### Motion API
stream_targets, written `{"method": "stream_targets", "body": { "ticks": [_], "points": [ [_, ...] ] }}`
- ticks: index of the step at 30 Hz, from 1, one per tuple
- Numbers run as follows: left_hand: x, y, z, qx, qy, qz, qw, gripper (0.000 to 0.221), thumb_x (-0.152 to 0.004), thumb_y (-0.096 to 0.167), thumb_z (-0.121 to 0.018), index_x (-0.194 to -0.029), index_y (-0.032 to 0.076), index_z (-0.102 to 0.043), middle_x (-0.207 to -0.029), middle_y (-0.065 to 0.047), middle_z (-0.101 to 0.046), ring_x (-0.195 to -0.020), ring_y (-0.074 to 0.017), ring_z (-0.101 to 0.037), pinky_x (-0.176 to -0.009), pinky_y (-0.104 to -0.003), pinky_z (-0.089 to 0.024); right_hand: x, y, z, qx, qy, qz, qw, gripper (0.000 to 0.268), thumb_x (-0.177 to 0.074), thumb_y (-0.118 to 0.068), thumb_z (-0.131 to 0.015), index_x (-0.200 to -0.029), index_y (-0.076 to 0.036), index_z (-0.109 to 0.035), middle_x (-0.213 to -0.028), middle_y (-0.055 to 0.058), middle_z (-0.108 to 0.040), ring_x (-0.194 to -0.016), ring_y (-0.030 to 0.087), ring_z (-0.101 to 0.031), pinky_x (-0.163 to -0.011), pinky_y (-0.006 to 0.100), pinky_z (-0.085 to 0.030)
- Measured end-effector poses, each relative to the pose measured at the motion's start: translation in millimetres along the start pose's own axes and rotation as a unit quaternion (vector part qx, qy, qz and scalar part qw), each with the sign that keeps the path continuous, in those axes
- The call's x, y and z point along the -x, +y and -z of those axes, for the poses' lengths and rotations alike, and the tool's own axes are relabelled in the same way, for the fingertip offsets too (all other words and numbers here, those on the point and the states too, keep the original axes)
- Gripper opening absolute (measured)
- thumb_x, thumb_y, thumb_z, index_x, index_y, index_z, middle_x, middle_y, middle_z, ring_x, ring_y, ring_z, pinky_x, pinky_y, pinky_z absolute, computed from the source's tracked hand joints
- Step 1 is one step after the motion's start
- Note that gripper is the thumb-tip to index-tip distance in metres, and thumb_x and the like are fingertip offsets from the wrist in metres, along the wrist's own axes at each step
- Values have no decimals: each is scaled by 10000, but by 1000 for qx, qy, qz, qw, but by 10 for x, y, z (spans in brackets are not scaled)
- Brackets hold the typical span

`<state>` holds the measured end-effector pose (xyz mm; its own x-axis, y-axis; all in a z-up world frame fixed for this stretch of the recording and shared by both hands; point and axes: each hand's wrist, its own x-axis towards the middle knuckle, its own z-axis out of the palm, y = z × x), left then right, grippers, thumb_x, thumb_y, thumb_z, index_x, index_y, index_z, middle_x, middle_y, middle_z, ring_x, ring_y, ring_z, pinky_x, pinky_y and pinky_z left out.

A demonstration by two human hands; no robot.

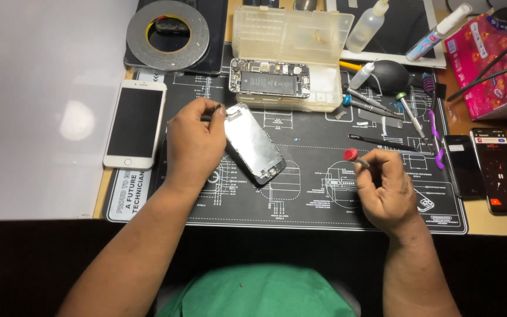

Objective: Using a precision screwdriver to screw and manipulate small components on a mobile phone screen assembly.

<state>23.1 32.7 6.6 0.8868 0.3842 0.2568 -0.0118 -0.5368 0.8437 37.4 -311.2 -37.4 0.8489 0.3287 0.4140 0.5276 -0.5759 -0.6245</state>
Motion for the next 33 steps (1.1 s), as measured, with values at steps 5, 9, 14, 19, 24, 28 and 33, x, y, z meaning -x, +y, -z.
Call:
{"method": "stream_targets", "body": {
  "ticks": [5, 9, 14, 19, 24, 28, 33],
  "points": [
    [92, -9, 0, -78, -8, -45, 996, 109, -909, 87, -654, -920, 22, -741, -744, -138, -701, -609, -319, -724, -509, -409, -548, -128, -574, -89, 23, -68, 129, 989, 171, -910, -240, -706, -998, -96, -734, -666, 83, -678, -591, 343, -648, -590, 414, -515],
    [202, -8, 67, -179, -28, -97, 979, 189, -892, 160, -676, -1036, 47, -721, -800, -136, -721, -785, -364, -732, -656, -483, -571, -136, -878, -224, 72, -106, 229, 965, 208, -880, -84, -712, -1079, -116, -765, -591, 54, -644, -544, 272, -657, -569, 350, -526],
    [215, -64, 95, -203, -25, -128, 970, 252, -879, 131, -689, -1112, 35, -685, -792, -125, -709, -748, -321, -721, -640, -418, -578, -114, -810, -332, 121, -125, 250, 952, 307, -910, -136, -680, -1204, -177, -755, -503, 10, -523, -469, 212, -580, -514, 322, -485],
    [197, -131, 51, -224, 14, -234, 946, 308, -820, 145, -719, -1112, 49, -700, -873, -112, -659, -811, -327, -678, -661, -436, -569, -142, -821, -357, 139, -135, 231, 954, 323, -922, -159, -663, -1233, -171, -747, -494, 19, -520, -476, 217, -590, -509, 330, -489],
    [241, -131, -6, -65, -120, -406, 904, 76, -857, 195, -671, -891, 161, -730, -948, -13, -662, -934, -282, -648, -789, -384, -510, -165, -815, -373, 157, -140, 233, 949, 328, -932, -178, -641, -1243, -172, -746, -494, 1, -477, -472, 207, -571, -514, 329, -486],
    [301, -119, -44, -78, -182, -434, 879, 76, -851, 241, -698, -813, 176, -712, -954, 8, -681, -983, -251, -653, -819, -366, -503, -170, -842, -373, 169, -148, 222, 949, 346, -930, -168, -637, -1260, -180, -740, -496, -1, -464, -468, 203, -565, -514, 326, -488],
    [336, -78, -30, -68, -251, -430, 865, 44, -834, 180, -697, -844, 152, -729, -885, -12, -673, -938, -256, -661, -790, -371, -514, -158, -826, -370, 195, -152, 228, 942, 351, -919, -176, -644, -1257, -180, -736, -510, -10, -452, -477, 193, -559, -521, 323, -487]
  ]
}}
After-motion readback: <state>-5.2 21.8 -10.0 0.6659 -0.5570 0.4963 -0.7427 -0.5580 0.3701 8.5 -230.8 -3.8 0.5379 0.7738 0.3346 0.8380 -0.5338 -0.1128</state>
